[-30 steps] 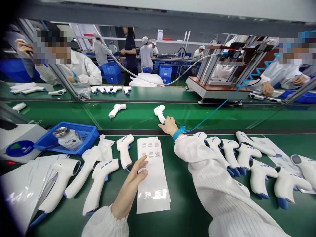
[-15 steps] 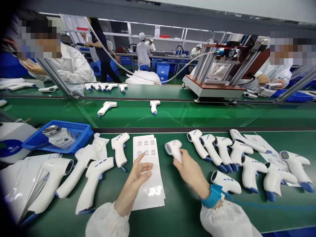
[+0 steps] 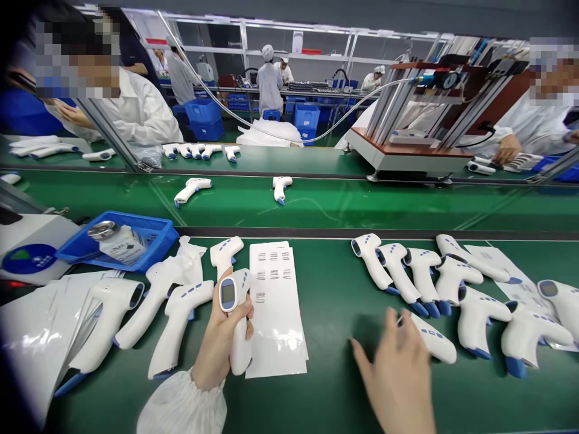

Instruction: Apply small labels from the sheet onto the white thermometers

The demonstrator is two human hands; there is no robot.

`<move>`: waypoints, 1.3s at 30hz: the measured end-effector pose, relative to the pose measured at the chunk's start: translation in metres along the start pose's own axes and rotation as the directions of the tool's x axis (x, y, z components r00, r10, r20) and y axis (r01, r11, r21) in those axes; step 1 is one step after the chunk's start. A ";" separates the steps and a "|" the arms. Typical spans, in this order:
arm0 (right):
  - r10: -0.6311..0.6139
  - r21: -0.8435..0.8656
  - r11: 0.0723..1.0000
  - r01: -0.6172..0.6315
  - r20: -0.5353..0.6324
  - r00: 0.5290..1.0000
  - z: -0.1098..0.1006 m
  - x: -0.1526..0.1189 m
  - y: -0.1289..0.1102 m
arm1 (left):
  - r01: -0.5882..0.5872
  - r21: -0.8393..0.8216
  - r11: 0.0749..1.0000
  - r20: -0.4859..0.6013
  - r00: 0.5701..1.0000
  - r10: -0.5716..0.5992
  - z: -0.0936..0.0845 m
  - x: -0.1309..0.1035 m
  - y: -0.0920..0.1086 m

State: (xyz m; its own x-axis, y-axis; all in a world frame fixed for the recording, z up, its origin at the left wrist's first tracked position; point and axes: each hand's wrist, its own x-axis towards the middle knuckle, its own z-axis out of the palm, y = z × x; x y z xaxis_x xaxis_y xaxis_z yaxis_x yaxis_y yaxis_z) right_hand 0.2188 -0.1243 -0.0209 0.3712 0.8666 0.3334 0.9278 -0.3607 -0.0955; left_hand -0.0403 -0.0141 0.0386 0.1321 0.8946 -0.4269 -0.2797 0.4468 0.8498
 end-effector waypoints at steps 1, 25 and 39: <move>0.075 -0.070 0.995 -0.073 0.029 0.997 0.003 -0.013 0.025 | 0.019 -0.008 1.000 0.005 1.000 -0.019 0.000 -0.001 0.000; -0.317 0.735 0.674 0.077 0.194 0.928 0.050 0.123 -0.106 | -0.056 0.089 0.994 0.086 0.995 0.048 0.029 0.023 -0.022; -0.422 0.797 0.594 0.109 0.193 0.886 0.056 0.142 -0.111 | -0.181 0.107 0.978 0.085 0.981 0.172 0.035 0.056 -0.023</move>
State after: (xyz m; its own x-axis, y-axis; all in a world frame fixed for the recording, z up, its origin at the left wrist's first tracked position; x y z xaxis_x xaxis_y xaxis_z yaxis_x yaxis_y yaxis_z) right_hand 0.1704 0.0580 -0.0152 -0.0554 0.9864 0.1545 0.6216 0.1552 -0.7678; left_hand 0.0068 0.0257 0.0062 0.1621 0.9555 -0.2465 -0.1955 0.2759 0.9411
